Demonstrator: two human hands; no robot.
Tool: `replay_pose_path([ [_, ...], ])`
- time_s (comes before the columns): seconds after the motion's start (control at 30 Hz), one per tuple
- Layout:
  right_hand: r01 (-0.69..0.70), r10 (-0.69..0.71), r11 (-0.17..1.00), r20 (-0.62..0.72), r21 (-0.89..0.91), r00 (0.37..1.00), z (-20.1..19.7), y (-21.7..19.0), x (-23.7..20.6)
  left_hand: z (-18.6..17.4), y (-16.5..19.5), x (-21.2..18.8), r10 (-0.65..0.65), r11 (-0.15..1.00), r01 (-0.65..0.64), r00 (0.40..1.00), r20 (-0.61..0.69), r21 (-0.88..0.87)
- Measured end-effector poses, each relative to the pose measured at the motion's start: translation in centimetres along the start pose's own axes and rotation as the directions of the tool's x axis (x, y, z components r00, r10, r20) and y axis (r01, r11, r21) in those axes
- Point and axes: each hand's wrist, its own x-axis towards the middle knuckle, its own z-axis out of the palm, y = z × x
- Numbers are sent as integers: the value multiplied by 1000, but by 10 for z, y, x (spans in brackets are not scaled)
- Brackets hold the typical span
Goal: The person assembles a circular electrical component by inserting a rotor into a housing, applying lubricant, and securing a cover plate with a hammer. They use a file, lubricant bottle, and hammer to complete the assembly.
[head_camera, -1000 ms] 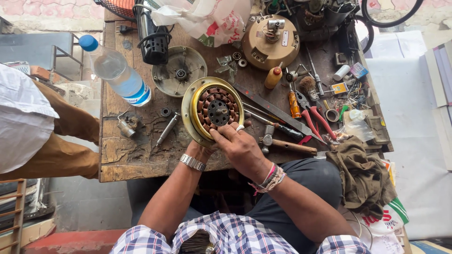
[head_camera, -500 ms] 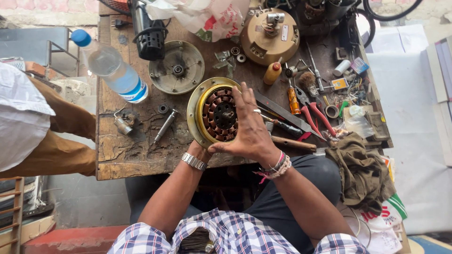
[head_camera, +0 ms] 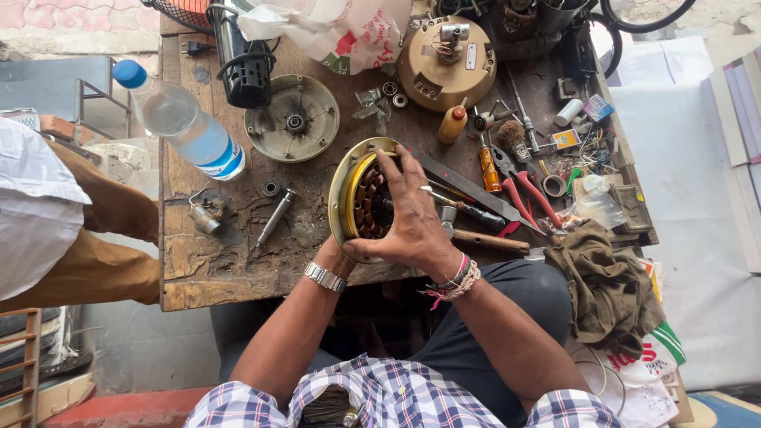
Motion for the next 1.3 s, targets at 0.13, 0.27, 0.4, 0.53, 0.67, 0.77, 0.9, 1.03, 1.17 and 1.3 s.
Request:
replay_pose_path([
  [0.13, -21, 21, 1000, 20, -17, 1000, 6, -1, 3, -4, 1, -4, 24, 995, -19, 999, -46, 98],
  [0.27, 23, -22, 998, 19, -62, 1000, 0, -1, 6, -12, -9, -3, 80, 992, -72, 994, 77, -106],
  [0.4, 78, -102, 986, -168, -145, 980, -15, -1, 3, -30, -17, -3, 124, 957, -96, 989, 86, -272],
  [0.53, 55, -70, 997, -289, -60, 955, -15, -13, 0, -47, -19, -8, 125, 973, -121, 992, 8, -199],
  [0.67, 170, -166, 985, -333, -16, 928, -13, -24, 1, -51, -17, -13, 150, 944, -125, 987, 61, -305],
  [0.77, 219, -226, 974, -324, -58, 919, -12, -26, 3, -50, -14, -16, 234, 970, -218, 955, 181, -107],
  [0.9, 179, -190, 982, -338, -62, 922, -5, -25, 3, -51, -15, -16, 102, 990, -115, 985, -139, -85],
  [1.03, 192, -194, 981, -312, -38, 930, -3, -24, 4, -55, -17, -15, 186, 983, -186, 982, 34, 5],
  [1.17, 200, -229, 973, -331, -119, 915, -6, -26, 7, -52, -15, -13, 71, 979, -80, 996, -53, -190],
  [1.3, 243, -262, 965, -317, -99, 911, -4, -27, 11, -40, -9, -17, 146, 956, -114, 984, 98, -271],
])
